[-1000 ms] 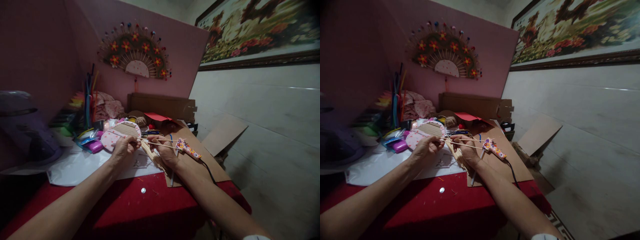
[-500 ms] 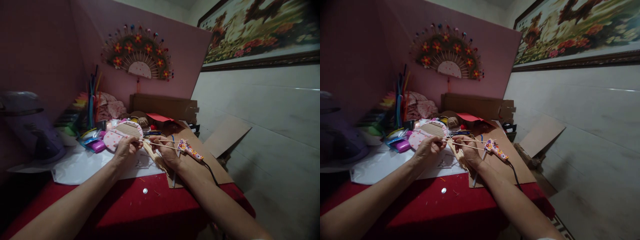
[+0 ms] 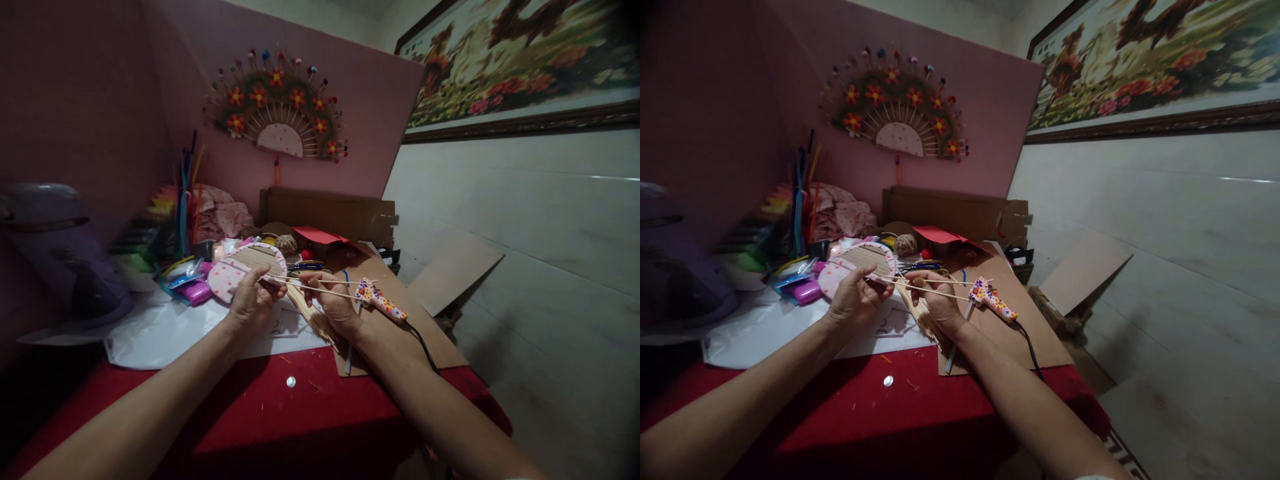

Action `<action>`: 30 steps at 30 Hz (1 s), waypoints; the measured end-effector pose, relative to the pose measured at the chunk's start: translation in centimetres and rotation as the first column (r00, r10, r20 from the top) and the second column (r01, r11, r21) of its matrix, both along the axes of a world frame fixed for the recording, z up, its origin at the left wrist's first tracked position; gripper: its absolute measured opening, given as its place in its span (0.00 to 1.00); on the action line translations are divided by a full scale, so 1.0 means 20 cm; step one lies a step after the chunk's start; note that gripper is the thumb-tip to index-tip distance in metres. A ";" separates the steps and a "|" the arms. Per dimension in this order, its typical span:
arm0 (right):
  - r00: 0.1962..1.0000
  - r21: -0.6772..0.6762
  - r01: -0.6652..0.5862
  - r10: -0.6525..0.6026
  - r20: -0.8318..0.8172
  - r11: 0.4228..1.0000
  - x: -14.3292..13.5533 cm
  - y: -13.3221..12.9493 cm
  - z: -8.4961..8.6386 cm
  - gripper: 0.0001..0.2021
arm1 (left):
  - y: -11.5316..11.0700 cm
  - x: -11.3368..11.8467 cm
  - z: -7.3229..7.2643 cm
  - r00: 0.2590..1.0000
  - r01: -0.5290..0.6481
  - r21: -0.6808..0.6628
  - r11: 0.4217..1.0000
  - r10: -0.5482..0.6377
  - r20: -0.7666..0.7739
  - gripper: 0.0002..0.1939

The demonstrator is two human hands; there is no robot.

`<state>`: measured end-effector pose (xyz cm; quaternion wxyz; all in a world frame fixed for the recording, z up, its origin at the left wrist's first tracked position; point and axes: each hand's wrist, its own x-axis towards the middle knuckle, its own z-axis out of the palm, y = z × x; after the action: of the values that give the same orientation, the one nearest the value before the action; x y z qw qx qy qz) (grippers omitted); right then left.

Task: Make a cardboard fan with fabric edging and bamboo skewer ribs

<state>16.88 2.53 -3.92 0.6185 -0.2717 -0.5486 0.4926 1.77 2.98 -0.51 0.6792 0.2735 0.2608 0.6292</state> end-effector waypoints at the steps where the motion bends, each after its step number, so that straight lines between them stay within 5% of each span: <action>1: 1.000 0.002 -0.001 0.001 0.000 1.000 0.00 0.00 0.00 0.12 | 0.00 0.00 0.00 1.000 -0.003 0.000 1.000 0.003 0.000 0.01; 30: 1.000 -0.021 0.016 -0.017 -0.015 1.000 -0.01 -0.02 0.01 0.11 | 0.00 0.00 -0.01 0.999 0.030 0.010 1.000 -0.030 0.013 0.11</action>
<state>16.73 2.21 -3.65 0.6238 -0.2790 -0.5365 0.4951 1.77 2.91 -0.62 0.6888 0.2766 0.2491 0.6221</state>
